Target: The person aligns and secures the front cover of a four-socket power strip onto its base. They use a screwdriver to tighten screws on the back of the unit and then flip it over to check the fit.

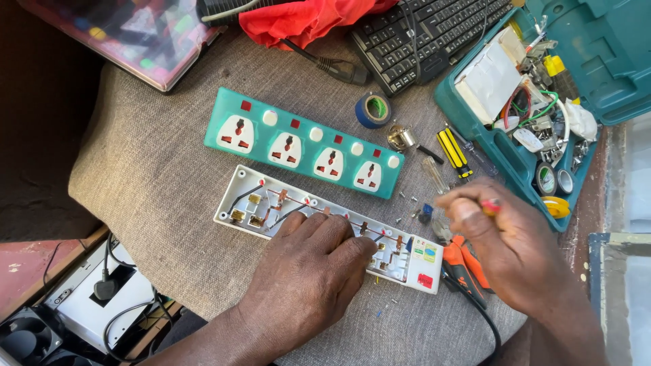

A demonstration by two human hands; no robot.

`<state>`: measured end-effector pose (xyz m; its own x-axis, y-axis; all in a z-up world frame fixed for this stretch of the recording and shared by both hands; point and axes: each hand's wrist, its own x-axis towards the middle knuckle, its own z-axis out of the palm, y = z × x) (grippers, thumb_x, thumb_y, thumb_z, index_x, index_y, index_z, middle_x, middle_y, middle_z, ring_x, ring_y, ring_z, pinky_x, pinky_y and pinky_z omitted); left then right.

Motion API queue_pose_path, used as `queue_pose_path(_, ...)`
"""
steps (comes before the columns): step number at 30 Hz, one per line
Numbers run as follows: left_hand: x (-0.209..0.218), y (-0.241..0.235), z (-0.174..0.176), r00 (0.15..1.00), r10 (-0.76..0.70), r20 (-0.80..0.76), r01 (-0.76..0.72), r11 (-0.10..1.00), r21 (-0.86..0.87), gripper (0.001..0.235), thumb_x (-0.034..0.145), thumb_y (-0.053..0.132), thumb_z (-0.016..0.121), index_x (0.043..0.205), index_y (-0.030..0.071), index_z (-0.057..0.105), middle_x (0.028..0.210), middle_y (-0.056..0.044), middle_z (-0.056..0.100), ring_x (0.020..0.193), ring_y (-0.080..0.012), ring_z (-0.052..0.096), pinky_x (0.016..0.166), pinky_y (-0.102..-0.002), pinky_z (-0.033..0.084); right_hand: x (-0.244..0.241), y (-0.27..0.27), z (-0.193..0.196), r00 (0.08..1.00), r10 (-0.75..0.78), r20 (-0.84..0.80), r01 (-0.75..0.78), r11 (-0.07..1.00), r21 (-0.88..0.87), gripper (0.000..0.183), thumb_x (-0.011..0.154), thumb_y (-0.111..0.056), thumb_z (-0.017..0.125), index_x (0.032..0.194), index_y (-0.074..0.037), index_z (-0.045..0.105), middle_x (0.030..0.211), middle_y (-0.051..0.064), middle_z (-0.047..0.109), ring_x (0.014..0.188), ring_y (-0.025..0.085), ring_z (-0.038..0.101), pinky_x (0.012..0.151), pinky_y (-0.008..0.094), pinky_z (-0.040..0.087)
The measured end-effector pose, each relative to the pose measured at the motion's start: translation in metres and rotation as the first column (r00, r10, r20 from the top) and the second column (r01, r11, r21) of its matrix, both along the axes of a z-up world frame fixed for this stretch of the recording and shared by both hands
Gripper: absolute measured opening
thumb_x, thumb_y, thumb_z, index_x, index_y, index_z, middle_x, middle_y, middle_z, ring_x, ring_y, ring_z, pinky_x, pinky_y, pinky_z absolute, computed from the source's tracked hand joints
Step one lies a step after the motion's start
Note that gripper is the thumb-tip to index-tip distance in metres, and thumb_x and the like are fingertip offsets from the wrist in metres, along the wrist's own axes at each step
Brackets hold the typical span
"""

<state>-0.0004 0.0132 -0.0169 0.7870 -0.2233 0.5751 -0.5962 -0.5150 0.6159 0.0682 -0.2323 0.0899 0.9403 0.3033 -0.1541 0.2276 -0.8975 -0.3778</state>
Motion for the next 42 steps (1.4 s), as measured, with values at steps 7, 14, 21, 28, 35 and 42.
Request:
queue_pose_path(7, -0.006, -0.016, -0.002, 0.988, -0.113, 0.106, 0.096, 0.983, 0.154, 0.011, 0.102, 0.016, 0.062, 0.110, 0.011, 0.068, 0.087, -0.007, 0.055, 0.074, -0.0315, 0.055, 0.068, -0.047, 0.039, -0.033, -0.018, -0.048, 0.954, -0.262, 0.144, 0.074, 0.672, 0.737, 0.042, 0.113, -0.042, 0.050, 0.104, -0.002, 0.062, 0.102, 0.020, 0.068, 0.069, 0.021, 0.070, 0.066, 0.027, 0.060)
queue_pose_path(14, -0.002, -0.036, -0.010, 0.984, -0.162, 0.073, 0.121, 0.913, 0.390, 0.033, 0.098, 0.019, 0.054, 0.125, 0.007, 0.068, 0.082, -0.004, 0.060, 0.066, -0.0292, 0.059, 0.070, -0.045, 0.042, -0.049, -0.015, -0.074, 0.971, -0.215, 0.101, 0.052, 0.607, 0.793, 0.027, 0.112, -0.033, 0.051, 0.108, -0.007, 0.053, 0.105, 0.015, 0.067, 0.076, 0.019, 0.071, 0.075, 0.032, 0.062)
queue_pose_path(21, 0.002, -0.042, -0.015, 0.988, -0.147, 0.046, 0.111, 0.884, 0.454, 0.034, 0.097, 0.021, 0.054, 0.125, 0.006, 0.068, 0.079, -0.004, 0.060, 0.066, -0.0300, 0.059, 0.071, -0.046, 0.042, -0.050, -0.012, -0.080, 0.986, -0.147, 0.081, 0.033, 0.646, 0.763, 0.023, 0.113, -0.028, 0.047, 0.107, -0.009, 0.059, 0.105, 0.014, 0.067, 0.085, 0.019, 0.068, 0.078, 0.029, 0.056)
queue_pose_path(28, 0.002, -0.041, -0.013, 0.988, -0.143, 0.061, 0.101, 0.891, 0.442, 0.030, 0.102, 0.021, 0.054, 0.124, 0.005, 0.066, 0.080, -0.005, 0.059, 0.067, -0.0287, 0.058, 0.070, -0.045, 0.042, -0.050, -0.010, -0.080, 0.986, -0.147, 0.077, 0.053, 0.720, 0.692, 0.027, 0.111, -0.031, 0.045, 0.103, -0.008, 0.057, 0.103, 0.012, 0.069, 0.089, 0.019, 0.071, 0.081, 0.030, 0.060)
queue_pose_path(35, 0.002, -0.040, -0.014, 0.989, -0.137, 0.064, 0.097, 0.902, 0.421, 0.026, 0.105, 0.022, 0.056, 0.122, 0.006, 0.066, 0.079, -0.004, 0.057, 0.066, -0.0287, 0.057, 0.070, -0.046, 0.042, -0.045, -0.008, -0.074, 0.989, -0.082, 0.123, -0.013, 0.781, 0.624, 0.034, 0.111, -0.035, 0.044, 0.104, -0.006, 0.057, 0.100, 0.011, 0.069, 0.088, 0.018, 0.071, 0.082, 0.032, 0.060)
queue_pose_path(42, 0.001, -0.041, -0.016, 0.988, -0.152, 0.041, 0.119, 0.891, 0.439, 0.029, 0.103, 0.025, 0.059, 0.124, 0.007, 0.067, 0.081, -0.004, 0.059, 0.068, -0.0291, 0.058, 0.070, -0.047, 0.041, -0.046, -0.009, -0.076, 0.989, -0.070, 0.128, -0.026, 0.783, 0.622, 0.027, 0.111, -0.030, 0.045, 0.103, -0.006, 0.056, 0.102, 0.012, 0.069, 0.089, 0.020, 0.072, 0.082, 0.033, 0.063)
